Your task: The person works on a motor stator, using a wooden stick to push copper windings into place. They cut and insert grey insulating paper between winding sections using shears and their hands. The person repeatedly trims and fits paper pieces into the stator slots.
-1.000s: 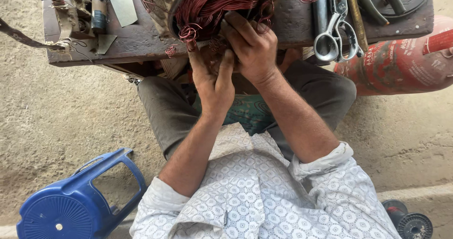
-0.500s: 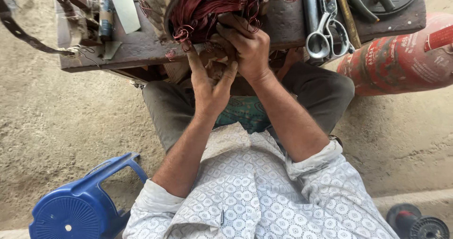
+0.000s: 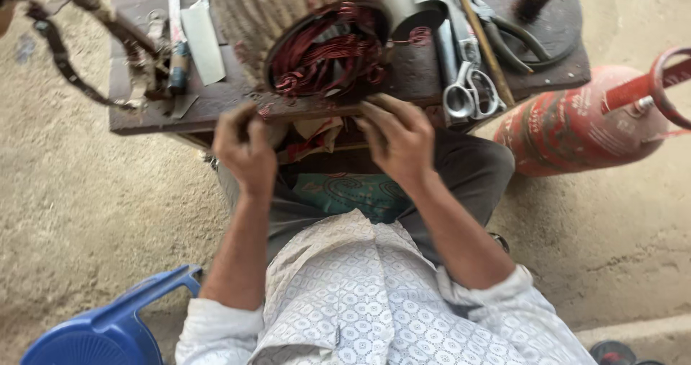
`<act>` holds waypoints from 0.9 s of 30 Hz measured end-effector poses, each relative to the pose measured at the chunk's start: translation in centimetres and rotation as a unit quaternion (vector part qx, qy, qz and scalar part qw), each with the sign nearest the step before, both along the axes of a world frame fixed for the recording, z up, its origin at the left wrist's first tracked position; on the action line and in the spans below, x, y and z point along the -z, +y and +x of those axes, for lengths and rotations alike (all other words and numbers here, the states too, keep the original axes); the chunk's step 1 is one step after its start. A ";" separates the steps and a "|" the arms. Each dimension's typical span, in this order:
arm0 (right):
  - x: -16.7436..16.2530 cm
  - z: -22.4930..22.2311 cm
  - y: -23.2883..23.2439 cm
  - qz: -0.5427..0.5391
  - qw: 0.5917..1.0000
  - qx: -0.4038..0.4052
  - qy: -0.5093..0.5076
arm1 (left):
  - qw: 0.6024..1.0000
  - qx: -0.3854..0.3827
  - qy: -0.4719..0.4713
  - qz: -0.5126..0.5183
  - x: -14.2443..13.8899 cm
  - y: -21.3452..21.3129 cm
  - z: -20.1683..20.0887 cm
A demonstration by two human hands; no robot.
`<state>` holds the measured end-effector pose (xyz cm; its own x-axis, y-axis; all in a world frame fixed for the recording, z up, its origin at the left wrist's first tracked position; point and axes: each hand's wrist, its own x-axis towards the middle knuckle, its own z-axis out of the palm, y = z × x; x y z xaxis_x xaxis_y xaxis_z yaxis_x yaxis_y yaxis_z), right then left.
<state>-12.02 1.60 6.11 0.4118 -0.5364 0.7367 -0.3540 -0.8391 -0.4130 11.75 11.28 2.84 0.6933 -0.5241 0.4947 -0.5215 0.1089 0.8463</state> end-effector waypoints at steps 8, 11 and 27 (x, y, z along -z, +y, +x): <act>-1.3 -7.4 -3.1 -0.021 0.960 0.241 0.144 | 0.923 -0.088 -0.307 0.214 -0.2 -4.3 10.7; -1.0 -8.2 -4.6 0.026 0.953 0.250 0.168 | 0.887 -0.106 -0.314 0.322 -0.7 -6.7 10.9; -1.8 -9.2 -4.1 0.041 0.958 0.227 0.167 | 0.959 -0.040 -0.186 0.210 -1.2 -4.5 12.5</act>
